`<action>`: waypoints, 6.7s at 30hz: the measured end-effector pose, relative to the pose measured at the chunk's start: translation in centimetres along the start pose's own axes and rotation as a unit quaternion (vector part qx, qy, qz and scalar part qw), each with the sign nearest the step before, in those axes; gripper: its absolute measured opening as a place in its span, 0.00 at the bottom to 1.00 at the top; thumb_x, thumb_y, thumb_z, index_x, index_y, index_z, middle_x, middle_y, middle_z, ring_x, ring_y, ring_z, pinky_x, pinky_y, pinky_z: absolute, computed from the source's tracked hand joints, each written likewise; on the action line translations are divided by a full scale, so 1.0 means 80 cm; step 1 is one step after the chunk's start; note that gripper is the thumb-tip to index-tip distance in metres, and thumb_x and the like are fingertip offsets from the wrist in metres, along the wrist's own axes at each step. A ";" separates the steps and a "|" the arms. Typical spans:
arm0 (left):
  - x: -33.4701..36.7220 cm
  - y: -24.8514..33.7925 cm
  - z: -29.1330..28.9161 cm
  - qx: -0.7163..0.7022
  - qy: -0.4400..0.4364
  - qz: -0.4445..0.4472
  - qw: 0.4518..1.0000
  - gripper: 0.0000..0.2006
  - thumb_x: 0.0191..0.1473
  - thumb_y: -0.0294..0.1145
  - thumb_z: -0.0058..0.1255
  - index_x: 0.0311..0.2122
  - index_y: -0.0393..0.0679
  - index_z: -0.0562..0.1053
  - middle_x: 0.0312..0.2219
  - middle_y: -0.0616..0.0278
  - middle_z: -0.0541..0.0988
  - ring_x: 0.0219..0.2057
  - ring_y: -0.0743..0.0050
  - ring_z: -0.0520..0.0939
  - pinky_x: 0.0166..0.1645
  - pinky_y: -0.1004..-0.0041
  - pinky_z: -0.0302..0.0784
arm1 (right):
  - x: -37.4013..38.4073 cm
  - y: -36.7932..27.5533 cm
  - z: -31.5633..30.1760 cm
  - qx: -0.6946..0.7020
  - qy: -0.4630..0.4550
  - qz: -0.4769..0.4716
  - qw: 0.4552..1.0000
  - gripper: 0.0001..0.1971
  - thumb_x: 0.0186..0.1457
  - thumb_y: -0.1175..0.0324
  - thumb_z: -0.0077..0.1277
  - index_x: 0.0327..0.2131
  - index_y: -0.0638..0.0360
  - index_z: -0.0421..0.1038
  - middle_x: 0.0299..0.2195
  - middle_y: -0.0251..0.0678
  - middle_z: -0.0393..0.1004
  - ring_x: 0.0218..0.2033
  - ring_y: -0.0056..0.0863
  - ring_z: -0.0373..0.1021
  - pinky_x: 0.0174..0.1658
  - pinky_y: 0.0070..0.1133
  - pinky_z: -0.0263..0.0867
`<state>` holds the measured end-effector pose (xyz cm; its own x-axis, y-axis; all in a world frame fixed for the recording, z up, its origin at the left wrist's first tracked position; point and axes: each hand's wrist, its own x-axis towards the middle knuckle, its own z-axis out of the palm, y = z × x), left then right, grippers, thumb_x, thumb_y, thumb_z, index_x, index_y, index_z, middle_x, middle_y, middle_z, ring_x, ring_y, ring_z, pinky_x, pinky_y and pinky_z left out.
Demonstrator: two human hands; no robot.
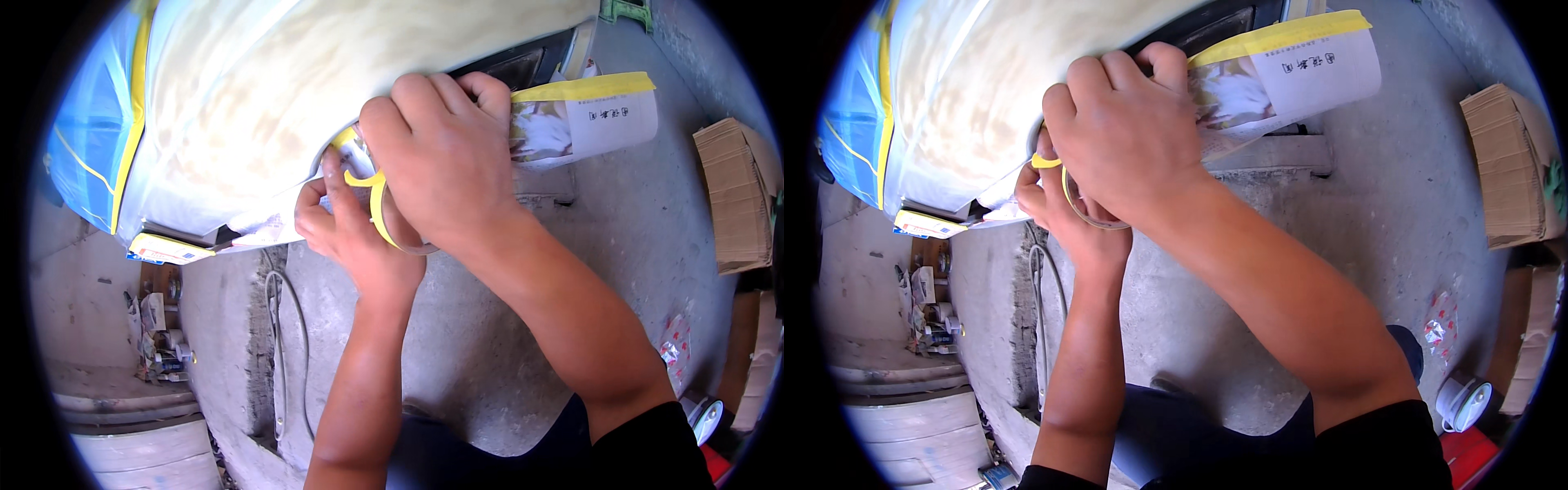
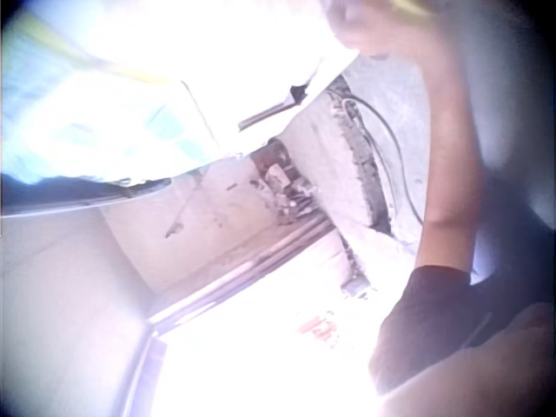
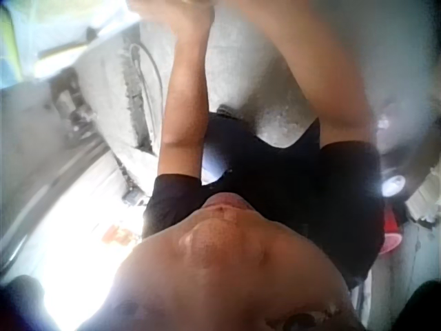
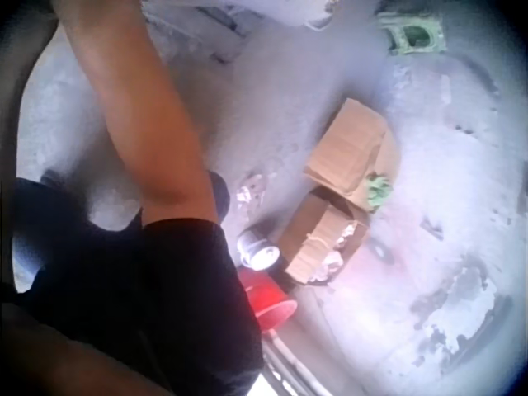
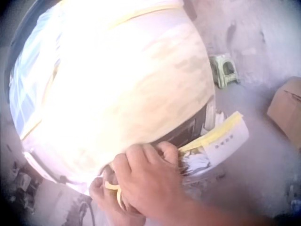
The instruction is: The person applies newspaper sheets to the rear bumper of a silver car using yellow masking tape. They smooth the paper against the curved surface and secure the edges with tape to protect the area.
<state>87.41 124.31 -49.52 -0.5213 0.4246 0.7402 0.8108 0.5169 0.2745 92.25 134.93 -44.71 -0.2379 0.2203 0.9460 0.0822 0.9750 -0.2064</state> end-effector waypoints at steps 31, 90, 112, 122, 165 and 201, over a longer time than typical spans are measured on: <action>0.061 -0.009 -0.035 -0.667 -0.141 -0.537 0.497 0.19 0.67 0.47 0.40 0.26 0.48 0.70 0.19 0.71 0.72 0.17 0.86 0.67 0.20 0.83 0.62 | 0.007 -0.007 -0.006 -0.033 -0.031 0.006 0.999 0.07 0.39 0.67 0.56 0.24 0.50 0.68 0.25 0.27 0.63 0.31 0.28 0.68 0.42 0.32 0.56; 0.012 -0.002 0.001 0.011 0.026 0.190 0.981 0.32 0.58 0.36 0.51 0.63 0.31 0.58 0.59 0.38 0.62 0.58 0.40 0.64 0.62 0.51 0.55 | -0.009 0.147 -0.190 0.239 -0.126 0.239 0.933 0.22 0.63 0.58 0.50 0.53 0.65 0.62 0.46 0.42 0.70 0.49 0.28 0.67 0.55 0.27 0.61; 0.006 0.013 -0.003 0.096 0.030 0.089 0.991 0.31 0.56 0.35 0.52 0.61 0.30 0.60 0.56 0.36 0.62 0.53 0.42 0.66 0.58 0.51 0.58 | -0.022 0.132 -0.168 0.294 -0.109 0.290 0.904 0.14 0.66 0.66 0.44 0.50 0.64 0.60 0.38 0.35 0.70 0.39 0.19 0.69 0.43 0.22 0.67; 0.013 0.019 0.002 0.066 0.037 0.082 0.994 0.29 0.56 0.34 0.51 0.61 0.30 0.62 0.53 0.38 0.64 0.52 0.44 0.65 0.58 0.51 0.58 | 0.001 0.152 -0.131 0.206 -0.023 0.336 0.919 0.12 0.64 0.66 0.47 0.45 0.65 0.65 0.35 0.47 0.76 0.38 0.35 0.74 0.42 0.27 0.67; 0.056 0.077 0.020 0.244 -0.011 0.346 0.906 0.34 0.59 0.47 0.46 0.63 0.32 0.60 0.54 0.41 0.61 0.50 0.44 0.63 0.56 0.51 0.55 | -0.020 0.181 -0.074 0.171 0.080 0.326 0.927 0.11 0.54 0.71 0.56 0.38 0.63 0.67 0.29 0.50 0.78 0.31 0.49 0.76 0.34 0.34 0.70; 0.044 0.041 -0.015 0.284 -0.021 0.292 0.913 0.32 0.59 0.46 0.47 0.63 0.36 0.62 0.48 0.43 0.66 0.46 0.46 0.66 0.52 0.53 0.59 | -0.012 0.182 -0.074 0.139 0.135 0.286 0.938 0.07 0.49 0.73 0.55 0.32 0.61 0.69 0.30 0.42 0.72 0.33 0.42 0.72 0.35 0.35 0.69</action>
<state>88.54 126.59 -45.24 -0.0637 0.7735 0.6305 0.6914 0.4899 -0.5311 99.40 148.74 -47.12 0.0261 0.7313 0.6816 -0.1425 0.6775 -0.7216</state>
